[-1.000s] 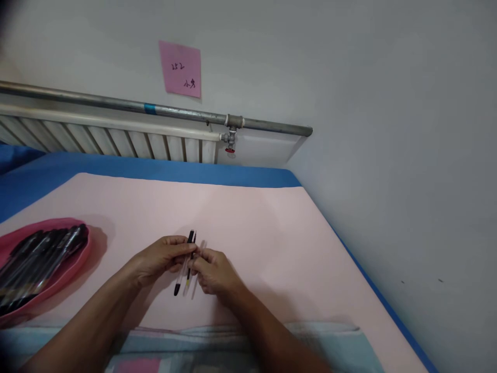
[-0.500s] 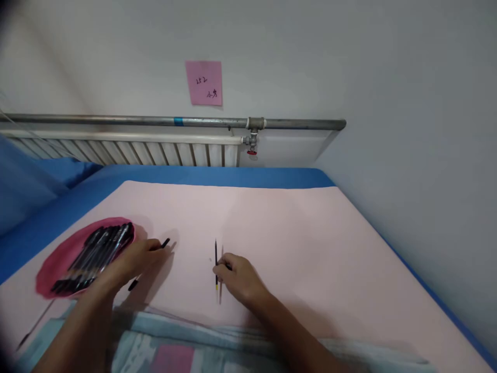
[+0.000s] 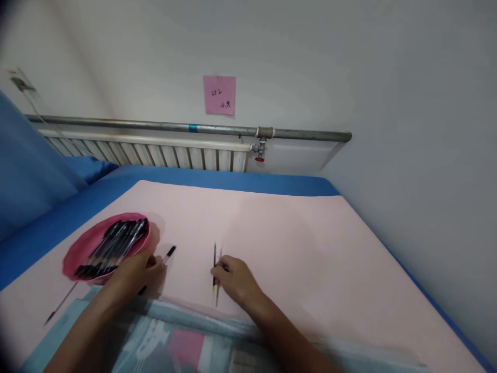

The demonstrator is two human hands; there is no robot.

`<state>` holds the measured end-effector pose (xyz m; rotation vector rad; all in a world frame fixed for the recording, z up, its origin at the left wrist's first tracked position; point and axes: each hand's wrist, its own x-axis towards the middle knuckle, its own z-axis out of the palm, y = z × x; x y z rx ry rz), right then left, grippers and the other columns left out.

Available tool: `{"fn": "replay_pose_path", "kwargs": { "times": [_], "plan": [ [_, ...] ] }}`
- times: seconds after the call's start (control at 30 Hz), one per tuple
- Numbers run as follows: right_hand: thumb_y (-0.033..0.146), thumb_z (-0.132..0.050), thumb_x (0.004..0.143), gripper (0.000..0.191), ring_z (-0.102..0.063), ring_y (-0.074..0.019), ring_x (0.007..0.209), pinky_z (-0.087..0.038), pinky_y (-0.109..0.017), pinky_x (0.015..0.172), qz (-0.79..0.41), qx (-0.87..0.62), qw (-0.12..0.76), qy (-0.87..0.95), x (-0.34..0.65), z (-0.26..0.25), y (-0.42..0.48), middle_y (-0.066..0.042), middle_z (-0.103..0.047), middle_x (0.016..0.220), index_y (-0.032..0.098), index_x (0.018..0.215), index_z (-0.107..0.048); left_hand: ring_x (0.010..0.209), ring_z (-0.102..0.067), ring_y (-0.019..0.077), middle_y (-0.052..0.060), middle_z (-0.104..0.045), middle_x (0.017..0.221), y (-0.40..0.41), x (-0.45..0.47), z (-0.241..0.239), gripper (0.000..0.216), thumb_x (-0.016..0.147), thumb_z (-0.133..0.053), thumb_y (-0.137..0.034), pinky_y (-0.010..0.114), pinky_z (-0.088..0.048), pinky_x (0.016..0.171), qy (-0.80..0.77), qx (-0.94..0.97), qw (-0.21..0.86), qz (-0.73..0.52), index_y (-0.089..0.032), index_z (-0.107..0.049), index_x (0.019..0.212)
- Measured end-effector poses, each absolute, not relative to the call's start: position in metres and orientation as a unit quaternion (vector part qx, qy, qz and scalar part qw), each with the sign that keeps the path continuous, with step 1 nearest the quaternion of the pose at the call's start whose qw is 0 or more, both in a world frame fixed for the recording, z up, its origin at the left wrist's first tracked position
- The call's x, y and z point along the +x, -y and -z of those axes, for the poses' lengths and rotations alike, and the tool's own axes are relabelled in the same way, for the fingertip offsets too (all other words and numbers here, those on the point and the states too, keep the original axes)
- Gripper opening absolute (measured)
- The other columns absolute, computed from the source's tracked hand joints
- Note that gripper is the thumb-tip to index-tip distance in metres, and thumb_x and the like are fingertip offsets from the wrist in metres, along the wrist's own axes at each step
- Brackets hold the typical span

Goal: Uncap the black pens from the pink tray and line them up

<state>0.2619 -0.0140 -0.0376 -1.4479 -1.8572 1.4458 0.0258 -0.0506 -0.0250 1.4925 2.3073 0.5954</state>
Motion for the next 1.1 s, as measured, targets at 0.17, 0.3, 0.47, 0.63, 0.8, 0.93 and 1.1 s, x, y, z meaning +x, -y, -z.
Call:
{"fn": "replay_pose_path", "kwargs": {
  "times": [0.17,0.3,0.47,0.63,0.8,0.93,1.1],
  "plan": [
    [0.020,-0.051,0.072,0.006,-0.053,-0.0104,0.056,-0.034,-0.020,0.051,-0.468,-0.494,0.154,0.717,0.212,0.050,0.017,0.000,-0.061,0.062,0.017,0.071,-0.056,0.047,-0.044,0.0159,0.000,-0.048,0.044,0.067,0.023,0.022,0.020,0.064,-0.056,-0.025,0.027,-0.022,0.052,-0.811,0.527,0.164,-0.192,-0.021,-0.043,0.049],
    [0.018,-0.052,0.071,0.014,-0.055,-0.0127,0.066,-0.033,-0.021,0.055,-0.395,-0.495,0.167,0.756,0.170,0.058,0.010,-0.002,-0.062,0.078,0.019,0.084,-0.055,0.048,-0.045,0.0157,0.001,-0.050,0.048,0.072,0.021,0.024,0.017,0.066,-0.054,-0.025,0.027,-0.023,0.052,-0.800,0.540,0.169,-0.199,-0.020,-0.044,0.054],
    [0.021,-0.051,0.073,0.015,-0.055,-0.0161,0.072,-0.033,-0.024,0.058,-0.324,-0.466,0.163,0.807,0.138,0.060,0.011,-0.005,-0.062,0.081,0.019,0.088,-0.053,0.051,-0.047,0.0162,0.003,-0.054,0.052,0.074,0.016,0.035,0.015,0.067,-0.053,-0.027,0.026,-0.023,0.052,-0.795,0.539,0.155,-0.230,-0.019,-0.047,0.056],
    [0.026,-0.047,0.080,0.016,-0.056,-0.0169,0.073,-0.032,-0.025,0.060,-0.282,-0.433,0.154,0.842,0.130,0.060,0.016,-0.006,-0.063,0.083,0.019,0.093,-0.053,0.060,-0.054,0.0185,0.008,-0.062,0.066,0.074,0.013,0.034,0.017,0.075,-0.045,-0.028,0.027,-0.028,0.055,-0.800,0.545,0.168,-0.190,-0.017,-0.055,0.069],
    [0.023,-0.046,0.080,0.016,-0.057,-0.0147,0.071,-0.032,-0.022,0.058,-0.271,-0.427,0.160,0.848,0.130,0.062,0.015,-0.003,-0.063,0.082,0.021,0.093,-0.053,0.069,-0.059,0.0204,0.010,-0.066,0.076,0.075,0.011,0.033,0.024,0.079,-0.038,-0.029,0.029,-0.035,0.061,-0.797,0.546,0.191,-0.172,-0.015,-0.057,0.081],
    [0.020,-0.048,0.077,0.013,-0.057,-0.0141,0.074,-0.033,-0.022,0.059,-0.274,-0.425,0.174,0.845,0.130,0.065,0.014,-0.002,-0.064,0.082,0.022,0.088,-0.054,0.081,-0.061,0.0215,0.010,-0.067,0.087,0.076,0.010,0.037,0.027,0.080,-0.038,-0.027,0.030,-0.038,0.068,-0.798,0.542,0.191,-0.184,-0.016,-0.058,0.094],
    [0.023,-0.049,0.077,0.012,-0.058,-0.0144,0.073,-0.035,-0.021,0.060,-0.298,-0.423,0.196,0.833,0.130,0.068,0.016,-0.001,-0.065,0.081,0.023,0.087,-0.056,0.087,-0.061,0.0207,0.008,-0.068,0.090,0.075,0.009,0.039,0.030,0.082,-0.039,-0.030,0.028,-0.041,0.071,-0.789,0.556,0.194,-0.172,-0.019,-0.060,0.100]
  ]
}}
